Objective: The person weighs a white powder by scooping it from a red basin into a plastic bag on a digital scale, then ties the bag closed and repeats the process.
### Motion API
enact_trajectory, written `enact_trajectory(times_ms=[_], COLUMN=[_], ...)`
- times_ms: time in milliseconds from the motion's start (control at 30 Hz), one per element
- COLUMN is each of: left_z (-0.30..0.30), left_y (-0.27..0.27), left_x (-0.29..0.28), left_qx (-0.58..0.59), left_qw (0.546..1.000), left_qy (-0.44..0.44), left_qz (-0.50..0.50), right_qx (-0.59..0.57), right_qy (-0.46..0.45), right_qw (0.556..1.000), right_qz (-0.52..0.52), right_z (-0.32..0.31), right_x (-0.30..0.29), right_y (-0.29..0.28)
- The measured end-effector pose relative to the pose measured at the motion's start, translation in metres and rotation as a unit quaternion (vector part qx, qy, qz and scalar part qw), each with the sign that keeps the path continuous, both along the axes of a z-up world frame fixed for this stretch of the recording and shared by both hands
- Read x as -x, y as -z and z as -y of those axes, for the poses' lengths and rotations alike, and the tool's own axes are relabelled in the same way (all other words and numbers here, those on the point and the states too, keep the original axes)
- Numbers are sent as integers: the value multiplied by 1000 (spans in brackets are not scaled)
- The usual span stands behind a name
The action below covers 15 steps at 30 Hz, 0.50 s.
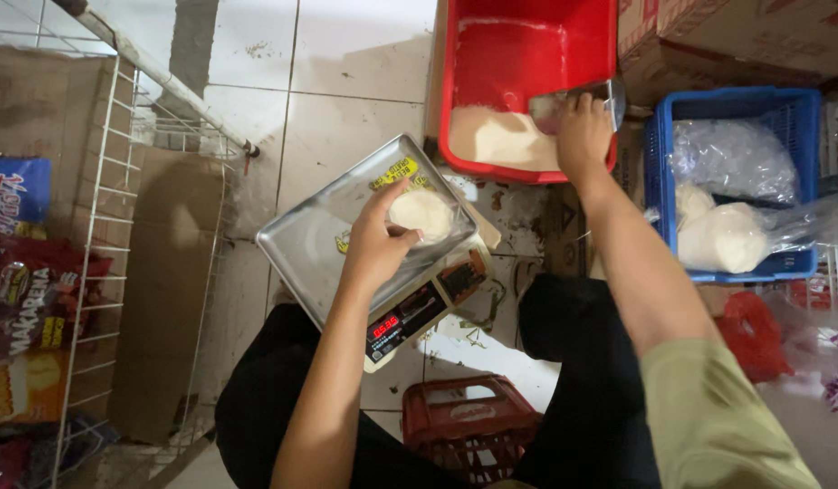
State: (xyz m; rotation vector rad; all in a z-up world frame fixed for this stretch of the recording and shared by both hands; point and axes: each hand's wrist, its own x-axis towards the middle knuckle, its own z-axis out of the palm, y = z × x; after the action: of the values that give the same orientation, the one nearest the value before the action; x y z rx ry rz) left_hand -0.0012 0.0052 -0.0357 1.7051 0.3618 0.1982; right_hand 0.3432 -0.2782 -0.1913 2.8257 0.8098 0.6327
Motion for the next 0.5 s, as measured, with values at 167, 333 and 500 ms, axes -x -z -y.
enact_trajectory(times_ms=[167, 333, 500], left_z=[2, 1, 2], left_y=[-1, -8, -20], left_x=[-1, -3, -1], left_qx=[2, -5, -18], left_qw=[1000, 1000, 998], left_qy=[-5, 0, 10], left_qz=[-28, -14, -57], right_qx=[-121, -169, -200], right_qy=[23, -125, -188], right_qw=[977, 960, 935], right_qz=[-174, -188, -224], right_z=[-32, -57, -62], right_x=[16, 52, 60], right_y=[6, -46, -75])
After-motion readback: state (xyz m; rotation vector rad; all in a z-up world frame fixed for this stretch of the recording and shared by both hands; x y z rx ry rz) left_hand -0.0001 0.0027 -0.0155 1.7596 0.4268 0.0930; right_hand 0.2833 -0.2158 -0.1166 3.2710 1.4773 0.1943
